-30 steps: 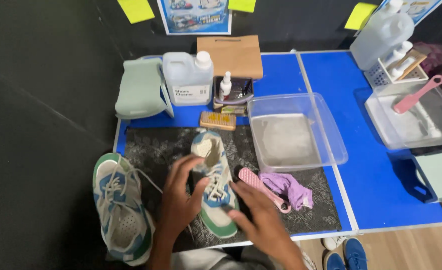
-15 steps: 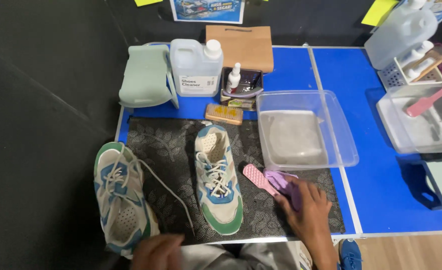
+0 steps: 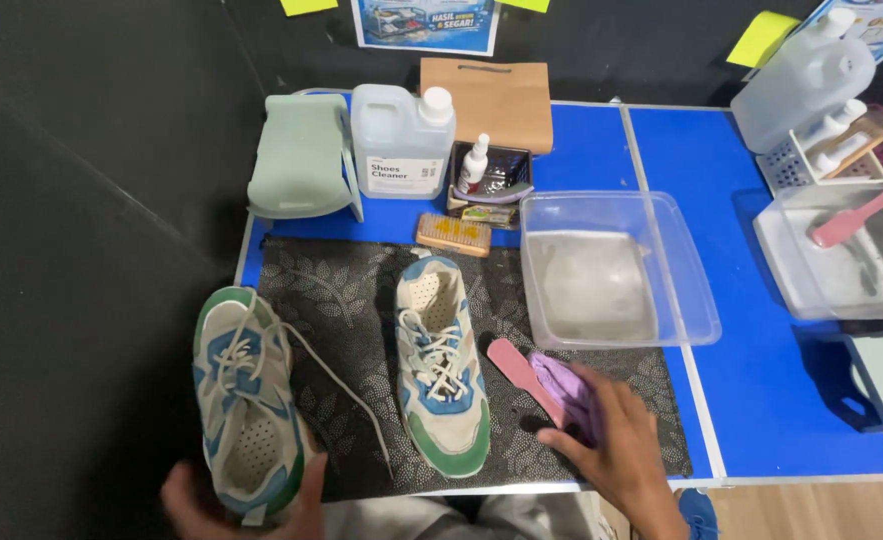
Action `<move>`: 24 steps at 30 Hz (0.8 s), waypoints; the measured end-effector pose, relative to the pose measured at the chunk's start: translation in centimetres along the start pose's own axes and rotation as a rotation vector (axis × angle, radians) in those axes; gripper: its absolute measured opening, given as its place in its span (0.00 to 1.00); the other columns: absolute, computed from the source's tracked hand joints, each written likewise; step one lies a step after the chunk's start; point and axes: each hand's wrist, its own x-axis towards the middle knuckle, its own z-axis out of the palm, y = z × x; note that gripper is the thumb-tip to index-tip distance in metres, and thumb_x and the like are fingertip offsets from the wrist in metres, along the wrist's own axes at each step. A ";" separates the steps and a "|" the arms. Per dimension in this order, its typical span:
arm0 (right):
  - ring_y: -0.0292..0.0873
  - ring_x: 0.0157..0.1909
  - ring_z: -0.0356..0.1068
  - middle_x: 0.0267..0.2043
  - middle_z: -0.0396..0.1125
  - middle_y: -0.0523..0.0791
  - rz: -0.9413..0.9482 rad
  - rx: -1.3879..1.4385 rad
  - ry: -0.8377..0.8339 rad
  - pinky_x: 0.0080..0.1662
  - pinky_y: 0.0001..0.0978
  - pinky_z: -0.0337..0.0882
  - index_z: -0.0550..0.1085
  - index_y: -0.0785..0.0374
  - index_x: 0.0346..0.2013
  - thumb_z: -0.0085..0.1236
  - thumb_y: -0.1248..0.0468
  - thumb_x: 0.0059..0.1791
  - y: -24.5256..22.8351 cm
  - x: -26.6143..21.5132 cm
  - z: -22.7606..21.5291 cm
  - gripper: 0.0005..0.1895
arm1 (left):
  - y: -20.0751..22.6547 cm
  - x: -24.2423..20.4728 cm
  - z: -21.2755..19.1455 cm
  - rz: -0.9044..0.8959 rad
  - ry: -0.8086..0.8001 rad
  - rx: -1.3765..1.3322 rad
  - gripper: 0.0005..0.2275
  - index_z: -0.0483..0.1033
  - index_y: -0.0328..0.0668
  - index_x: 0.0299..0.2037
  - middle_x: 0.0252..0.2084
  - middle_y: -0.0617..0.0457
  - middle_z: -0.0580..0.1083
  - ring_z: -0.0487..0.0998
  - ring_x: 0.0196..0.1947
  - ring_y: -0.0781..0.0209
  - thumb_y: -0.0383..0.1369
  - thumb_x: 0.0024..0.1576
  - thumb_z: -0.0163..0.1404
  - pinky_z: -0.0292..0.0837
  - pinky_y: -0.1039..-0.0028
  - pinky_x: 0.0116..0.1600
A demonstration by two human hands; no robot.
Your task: Cleaning a pair of sneakers using cleaning solution and a brush
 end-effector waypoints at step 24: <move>0.50 0.76 0.51 0.72 0.57 0.52 -0.147 0.678 0.221 0.71 0.44 0.49 0.59 0.58 0.70 0.54 0.62 0.51 -10.3 2.6 4.2 0.33 | -1.3 4.8 2.9 0.448 -0.156 -0.053 0.29 0.70 0.28 0.60 0.66 0.34 0.70 0.68 0.70 0.36 0.38 0.52 0.61 0.65 0.49 0.72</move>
